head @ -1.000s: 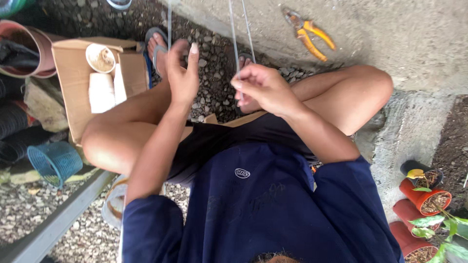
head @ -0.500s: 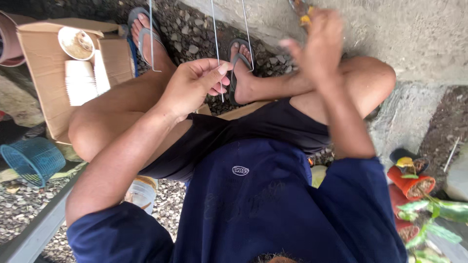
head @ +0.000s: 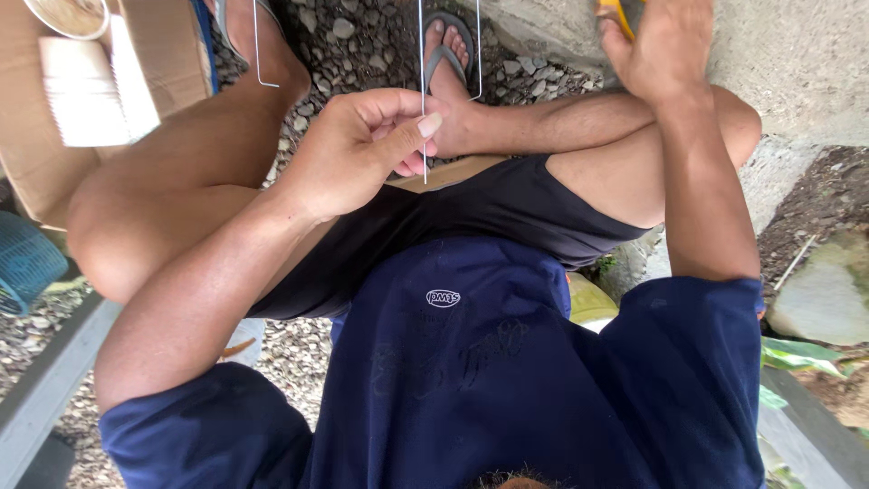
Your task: The person sits cross-legged on a gravel surface and uses pliers to bend and cut metal wire. They then insert the wire ends into holes on a small white plastic cup and bend the wire to secure it.
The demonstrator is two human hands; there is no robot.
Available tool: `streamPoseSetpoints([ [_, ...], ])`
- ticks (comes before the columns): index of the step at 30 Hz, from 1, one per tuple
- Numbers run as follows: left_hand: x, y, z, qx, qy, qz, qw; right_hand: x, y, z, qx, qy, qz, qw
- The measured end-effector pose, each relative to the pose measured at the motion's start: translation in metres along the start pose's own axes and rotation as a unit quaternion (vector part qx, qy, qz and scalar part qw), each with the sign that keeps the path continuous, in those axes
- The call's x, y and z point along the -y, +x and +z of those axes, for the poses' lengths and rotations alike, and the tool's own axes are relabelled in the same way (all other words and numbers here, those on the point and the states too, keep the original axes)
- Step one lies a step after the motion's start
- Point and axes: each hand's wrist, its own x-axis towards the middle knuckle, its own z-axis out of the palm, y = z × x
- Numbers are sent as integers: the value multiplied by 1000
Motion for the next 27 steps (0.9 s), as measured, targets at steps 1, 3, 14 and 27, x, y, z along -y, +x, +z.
streamPoseSetpoints([
  [1,-2,-1,-1,-2,-3,-7,1000,5,-7,-5,-9,12,-6,1000],
  [3,-4,-3,-1,-1,-12,-7,1000,15,-17,-18,-21,90,-6,996],
  [14,-5,-2,4,-13,64,26,998,105,-23,-89,237,729,218,604],
  [27,-7,-9,-3,-54,165,95,980,151,-31,-111,304,458,51,834],
])
